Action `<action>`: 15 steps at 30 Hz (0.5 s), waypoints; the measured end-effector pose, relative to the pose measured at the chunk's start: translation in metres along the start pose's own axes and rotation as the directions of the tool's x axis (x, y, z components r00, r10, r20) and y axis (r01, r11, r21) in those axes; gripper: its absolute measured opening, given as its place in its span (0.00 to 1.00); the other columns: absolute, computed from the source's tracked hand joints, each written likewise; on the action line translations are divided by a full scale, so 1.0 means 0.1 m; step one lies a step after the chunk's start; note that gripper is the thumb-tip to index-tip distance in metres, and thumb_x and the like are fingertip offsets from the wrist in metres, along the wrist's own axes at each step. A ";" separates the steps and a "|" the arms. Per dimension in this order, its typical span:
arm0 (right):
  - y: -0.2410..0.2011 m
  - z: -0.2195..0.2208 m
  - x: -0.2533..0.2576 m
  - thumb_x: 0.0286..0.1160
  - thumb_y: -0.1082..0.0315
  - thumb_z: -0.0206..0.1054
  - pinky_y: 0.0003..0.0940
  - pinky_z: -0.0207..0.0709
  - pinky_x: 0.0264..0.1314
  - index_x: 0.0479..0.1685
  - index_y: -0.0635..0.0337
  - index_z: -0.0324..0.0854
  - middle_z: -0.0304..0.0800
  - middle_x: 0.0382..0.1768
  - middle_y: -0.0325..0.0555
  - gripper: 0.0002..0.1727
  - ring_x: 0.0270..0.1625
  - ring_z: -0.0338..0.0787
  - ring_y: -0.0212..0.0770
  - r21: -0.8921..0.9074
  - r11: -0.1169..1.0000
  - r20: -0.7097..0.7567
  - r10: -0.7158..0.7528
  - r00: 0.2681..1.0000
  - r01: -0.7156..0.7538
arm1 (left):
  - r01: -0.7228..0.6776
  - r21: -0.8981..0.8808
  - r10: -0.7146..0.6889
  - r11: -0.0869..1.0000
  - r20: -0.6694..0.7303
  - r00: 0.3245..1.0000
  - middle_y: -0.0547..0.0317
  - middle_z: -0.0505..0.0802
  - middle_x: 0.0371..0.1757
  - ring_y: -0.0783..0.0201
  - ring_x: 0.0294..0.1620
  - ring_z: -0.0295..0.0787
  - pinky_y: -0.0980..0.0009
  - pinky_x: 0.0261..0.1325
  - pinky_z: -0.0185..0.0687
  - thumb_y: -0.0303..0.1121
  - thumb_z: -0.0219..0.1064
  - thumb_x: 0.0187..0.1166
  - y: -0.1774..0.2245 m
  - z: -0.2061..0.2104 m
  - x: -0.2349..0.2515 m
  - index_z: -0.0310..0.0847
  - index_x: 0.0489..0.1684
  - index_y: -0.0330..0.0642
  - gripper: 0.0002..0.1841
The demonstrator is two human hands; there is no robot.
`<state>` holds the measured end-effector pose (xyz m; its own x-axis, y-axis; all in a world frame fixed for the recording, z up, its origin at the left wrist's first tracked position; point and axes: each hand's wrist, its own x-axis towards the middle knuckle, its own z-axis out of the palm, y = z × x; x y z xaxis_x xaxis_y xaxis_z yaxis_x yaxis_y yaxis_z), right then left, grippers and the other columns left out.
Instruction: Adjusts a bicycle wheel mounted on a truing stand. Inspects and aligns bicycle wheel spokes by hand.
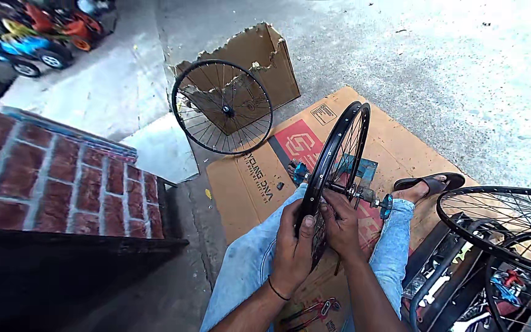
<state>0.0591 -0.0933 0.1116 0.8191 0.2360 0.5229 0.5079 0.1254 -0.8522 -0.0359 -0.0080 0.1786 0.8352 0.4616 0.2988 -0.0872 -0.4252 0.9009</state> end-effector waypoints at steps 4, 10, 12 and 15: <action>0.12 -0.03 0.20 0.92 0.50 0.53 0.44 0.78 0.75 0.65 0.50 0.90 0.89 0.66 0.38 0.23 0.70 0.85 0.37 -0.009 1.000 0.105 0.016 0.994 -0.015 | 0.125 -0.107 -0.120 0.986 0.053 0.991 0.59 0.83 0.77 0.62 0.74 0.82 0.62 0.74 0.81 0.51 0.50 0.92 0.06 -0.05 0.21 0.65 0.87 0.46 0.29; -0.01 -0.13 0.32 0.95 0.54 0.49 0.33 0.82 0.61 0.60 0.55 0.87 0.91 0.52 0.37 0.22 0.54 0.87 0.28 0.283 0.946 0.308 0.068 0.949 -0.160 | -0.012 -0.099 0.020 0.995 0.079 0.997 0.57 0.81 0.80 0.58 0.78 0.79 0.60 0.79 0.78 0.56 0.55 0.89 -0.09 -0.08 0.29 0.70 0.86 0.46 0.32; -0.06 -0.11 0.33 0.95 0.56 0.51 0.30 0.82 0.63 0.59 0.60 0.87 0.92 0.51 0.38 0.21 0.54 0.88 0.27 0.439 0.879 0.312 0.044 0.949 -0.185 | -0.109 -0.080 0.105 0.991 -0.057 0.993 0.53 0.87 0.73 0.54 0.74 0.82 0.57 0.77 0.81 0.50 0.61 0.87 -0.15 -0.01 0.21 0.83 0.72 0.42 0.25; -0.08 -0.01 0.27 0.95 0.55 0.48 0.34 0.80 0.72 0.70 0.66 0.77 0.89 0.59 0.45 0.24 0.63 0.87 0.32 0.512 0.842 0.280 0.019 0.960 -0.166 | -0.178 -0.087 0.161 0.980 -0.177 0.971 0.51 0.90 0.64 0.53 0.68 0.86 0.59 0.72 0.85 0.45 0.68 0.83 -0.23 0.01 0.15 0.90 0.59 0.41 0.18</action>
<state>0.0778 -0.0884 0.1324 0.7212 0.4986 0.4810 0.1552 0.5603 -0.8136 -0.0204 0.0079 0.1618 0.7007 0.5177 0.4909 -0.2820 -0.4311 0.8571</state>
